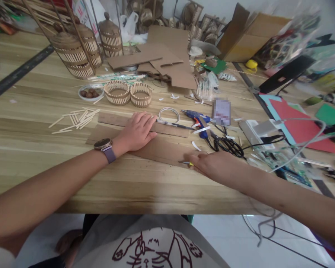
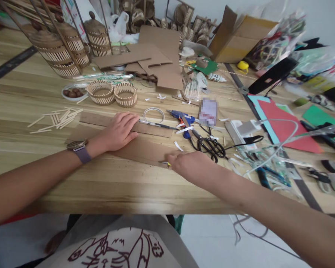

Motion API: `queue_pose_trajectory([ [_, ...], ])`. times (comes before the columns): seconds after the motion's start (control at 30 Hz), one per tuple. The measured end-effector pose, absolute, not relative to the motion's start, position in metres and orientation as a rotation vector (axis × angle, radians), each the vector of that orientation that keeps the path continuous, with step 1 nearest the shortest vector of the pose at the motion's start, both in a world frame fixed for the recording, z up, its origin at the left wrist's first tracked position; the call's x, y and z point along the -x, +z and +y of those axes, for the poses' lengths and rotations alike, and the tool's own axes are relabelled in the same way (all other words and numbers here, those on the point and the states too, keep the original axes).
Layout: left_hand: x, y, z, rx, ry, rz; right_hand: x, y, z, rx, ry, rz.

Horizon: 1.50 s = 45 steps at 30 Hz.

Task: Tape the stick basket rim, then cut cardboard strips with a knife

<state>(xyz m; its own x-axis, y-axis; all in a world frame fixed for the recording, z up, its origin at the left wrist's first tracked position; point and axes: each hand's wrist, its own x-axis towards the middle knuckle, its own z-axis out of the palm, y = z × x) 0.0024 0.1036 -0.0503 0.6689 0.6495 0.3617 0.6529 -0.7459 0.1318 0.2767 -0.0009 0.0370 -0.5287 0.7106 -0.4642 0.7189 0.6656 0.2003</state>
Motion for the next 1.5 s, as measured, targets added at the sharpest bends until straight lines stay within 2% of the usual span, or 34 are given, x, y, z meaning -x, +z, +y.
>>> queue_pose_trajectory([
  [0.2, -0.002, -0.046, 0.101, 2.857, -0.591, -1.111, -0.295, 0.033, -0.008, -1.094, 0.055, 2.374],
  [0.8, -0.003, -0.047, 0.102, 2.843, -0.553, -1.133, -0.317, 0.029, -0.014, -1.169, -0.141, 2.361],
  [1.13, -0.007, -0.049, 0.104, 2.86, -0.649, -1.188, -0.35, 0.023, -0.029, -1.271, -0.121, 2.319],
  [1.33, 0.014, -0.035, 0.106, 2.882, -0.882, -1.188, -0.349, 0.017, -0.037, -1.338, -0.014, 2.359],
  [1.5, 0.065, -0.019, 0.09, 3.073, -0.551, -1.081, -0.35, 0.015, -0.039, -1.416, -0.047, 2.34],
])
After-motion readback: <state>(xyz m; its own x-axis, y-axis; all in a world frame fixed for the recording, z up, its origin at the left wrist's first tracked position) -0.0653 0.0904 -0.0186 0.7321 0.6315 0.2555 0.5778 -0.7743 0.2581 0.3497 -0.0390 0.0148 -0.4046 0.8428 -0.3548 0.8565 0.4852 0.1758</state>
